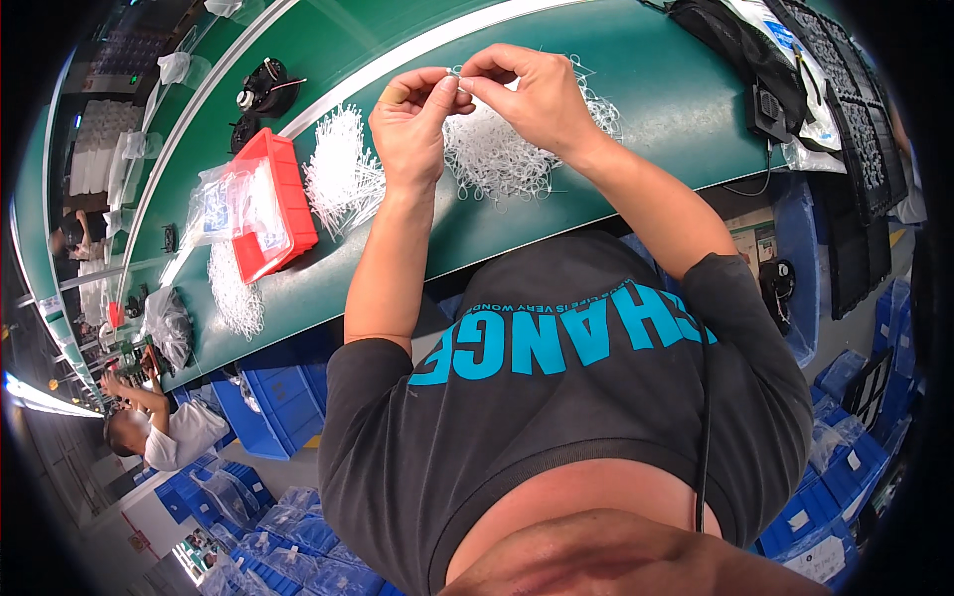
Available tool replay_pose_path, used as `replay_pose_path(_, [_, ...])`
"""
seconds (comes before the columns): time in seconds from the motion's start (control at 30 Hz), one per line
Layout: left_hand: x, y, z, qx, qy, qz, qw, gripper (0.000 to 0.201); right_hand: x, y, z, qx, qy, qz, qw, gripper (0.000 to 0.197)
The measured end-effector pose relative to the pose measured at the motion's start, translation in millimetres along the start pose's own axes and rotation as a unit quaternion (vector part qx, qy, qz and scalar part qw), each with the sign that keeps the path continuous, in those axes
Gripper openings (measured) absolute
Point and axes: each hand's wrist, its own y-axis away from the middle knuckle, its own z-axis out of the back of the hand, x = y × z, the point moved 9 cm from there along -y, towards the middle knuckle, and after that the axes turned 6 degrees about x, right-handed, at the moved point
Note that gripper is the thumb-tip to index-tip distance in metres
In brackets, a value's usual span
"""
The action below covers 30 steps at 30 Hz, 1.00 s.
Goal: Assembling small white plastic rings into black component housings on a factory production line.
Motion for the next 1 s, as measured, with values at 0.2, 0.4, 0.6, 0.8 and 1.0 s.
replay_pose_path(0.2, [-0.4, 4.0, -7.2, 0.018, -0.041, -0.008, 0.999, 0.01, -4.6, -0.5, 1.5, 0.0, -0.015, -0.006, 1.0, 0.014])
replay_pose_path(0.4, [1.4, 5.2, -12.0, 0.002, -0.049, -0.008, 0.999, 0.01, -14.1, -1.0, 1.9, -0.015, -0.022, 0.001, 1.0, 0.019])
replay_pose_path(0.6, [9.6, 10.0, -17.1, 0.007, -0.062, 0.015, 0.998, 0.011, -19.2, 1.5, 7.7, -0.006, -0.01, -0.006, 1.0, 0.021])
replay_pose_path(0.8, [14.8, 6.8, -7.3, 0.034, -0.156, 0.081, 0.984, 0.013, -32.0, 0.2, 8.5, 0.009, 0.018, -0.03, 0.999, 0.02])
replay_pose_path(1.0, [-11.2, -41.2, 115.3, -0.044, -0.711, 0.085, 0.697, 0.019, -42.4, -4.7, 14.9, 0.043, 0.154, -0.03, 0.987, 0.015])
